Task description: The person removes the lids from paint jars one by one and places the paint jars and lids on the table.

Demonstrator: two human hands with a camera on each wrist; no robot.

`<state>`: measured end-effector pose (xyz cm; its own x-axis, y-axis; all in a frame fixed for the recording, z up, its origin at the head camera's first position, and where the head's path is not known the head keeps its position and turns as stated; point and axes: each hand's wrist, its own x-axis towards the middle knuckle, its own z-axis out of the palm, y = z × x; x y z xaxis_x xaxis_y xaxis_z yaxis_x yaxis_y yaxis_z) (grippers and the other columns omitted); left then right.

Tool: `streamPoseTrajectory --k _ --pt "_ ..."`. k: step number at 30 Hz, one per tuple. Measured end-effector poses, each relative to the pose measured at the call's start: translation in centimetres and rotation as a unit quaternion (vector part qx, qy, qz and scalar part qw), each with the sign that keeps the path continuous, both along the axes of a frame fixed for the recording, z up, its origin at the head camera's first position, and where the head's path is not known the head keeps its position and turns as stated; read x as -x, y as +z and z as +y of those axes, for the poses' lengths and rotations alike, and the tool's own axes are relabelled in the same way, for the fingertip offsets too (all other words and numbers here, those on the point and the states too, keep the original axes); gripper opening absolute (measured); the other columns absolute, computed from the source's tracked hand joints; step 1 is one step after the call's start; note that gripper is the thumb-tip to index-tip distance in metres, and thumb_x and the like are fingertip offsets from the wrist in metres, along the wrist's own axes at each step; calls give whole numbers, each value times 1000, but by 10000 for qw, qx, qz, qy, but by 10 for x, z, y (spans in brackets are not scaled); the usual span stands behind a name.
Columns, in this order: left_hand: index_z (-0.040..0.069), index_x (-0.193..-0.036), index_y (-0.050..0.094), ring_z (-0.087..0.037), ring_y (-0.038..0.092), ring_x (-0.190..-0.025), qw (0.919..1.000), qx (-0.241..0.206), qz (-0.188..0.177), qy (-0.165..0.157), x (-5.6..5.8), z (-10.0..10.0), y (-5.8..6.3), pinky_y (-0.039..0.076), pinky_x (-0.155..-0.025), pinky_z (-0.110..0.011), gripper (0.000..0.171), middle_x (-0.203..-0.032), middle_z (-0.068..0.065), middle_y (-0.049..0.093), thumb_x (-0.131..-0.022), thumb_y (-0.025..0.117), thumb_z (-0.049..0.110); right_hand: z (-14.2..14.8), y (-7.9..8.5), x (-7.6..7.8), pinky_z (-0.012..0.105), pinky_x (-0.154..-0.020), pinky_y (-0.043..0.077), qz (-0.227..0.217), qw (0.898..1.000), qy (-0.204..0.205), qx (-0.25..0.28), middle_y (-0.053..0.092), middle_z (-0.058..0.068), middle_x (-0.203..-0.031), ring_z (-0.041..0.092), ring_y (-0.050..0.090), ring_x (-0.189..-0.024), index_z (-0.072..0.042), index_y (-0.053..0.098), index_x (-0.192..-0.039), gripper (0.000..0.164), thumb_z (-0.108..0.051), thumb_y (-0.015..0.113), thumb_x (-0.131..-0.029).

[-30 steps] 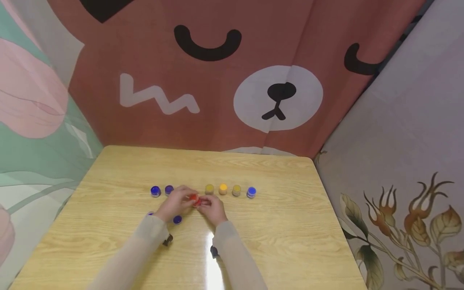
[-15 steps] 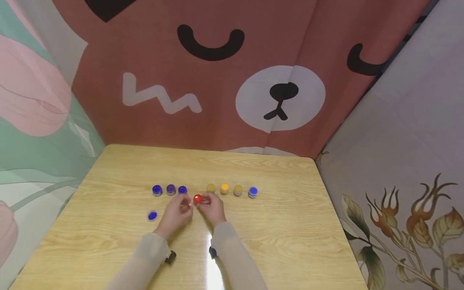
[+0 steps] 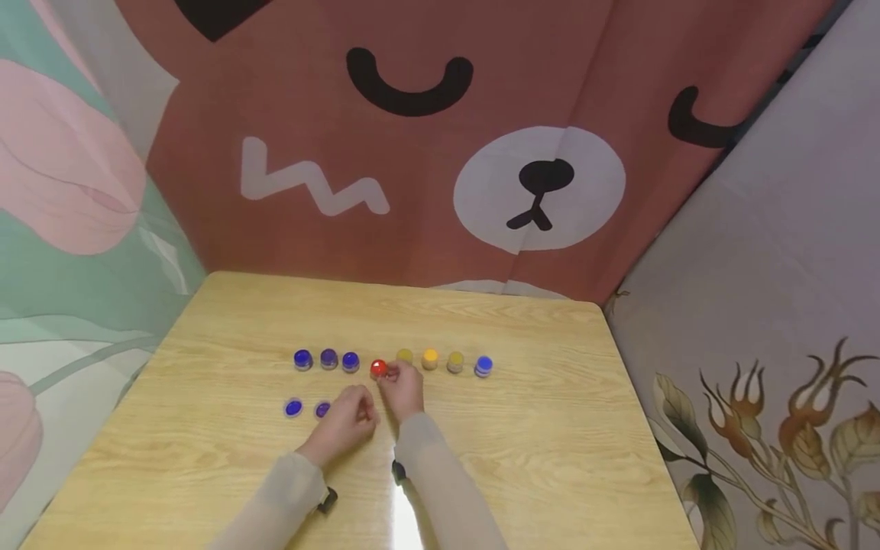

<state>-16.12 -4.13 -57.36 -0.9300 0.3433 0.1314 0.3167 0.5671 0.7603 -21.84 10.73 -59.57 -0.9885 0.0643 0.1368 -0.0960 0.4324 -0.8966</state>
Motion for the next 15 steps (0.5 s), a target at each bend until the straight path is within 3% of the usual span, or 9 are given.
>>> streamPoseTrajectory --k 4,8,12,15 --pt "4 -93 54 -11 47 -75 9991 273 247 -226 -3 0 3 47 -63 -22 26 -88 -4 49 -79 72 -7 -5 1 4 30 -69 60 22 9997 -123 -190 72 15 -83 24 69 -76 8 71 -95 18 6 76 -78" --pt "-2 -107 60 -13 52 -75 9959 743 357 -386 -4 2 8 52 -65 -27 28 -93 -7 54 -83 73 -4 -10 6 4 34 -68 60 -143 9989 -331 -304 71 12 -80 23 68 -74 6 72 -91 12 5 74 -79" --pt "-7 -121 62 -24 60 -83 9874 1409 533 -477 -3 5 7 58 -76 -40 38 -99 -12 60 -85 73 0 -14 8 4 34 -67 60 -254 9973 -495 -478 70 11 -78 21 66 -72 5 73 -89 9 3 74 -80" --pt "-5 -121 63 -29 62 -86 9799 1747 807 -520 -3 5 5 59 -79 -44 36 -101 -15 62 -87 73 1 -15 7 5 33 -66 59 -159 9963 -491 -683 69 10 -76 21 65 -70 4 72 -88 8 2 76 -81"
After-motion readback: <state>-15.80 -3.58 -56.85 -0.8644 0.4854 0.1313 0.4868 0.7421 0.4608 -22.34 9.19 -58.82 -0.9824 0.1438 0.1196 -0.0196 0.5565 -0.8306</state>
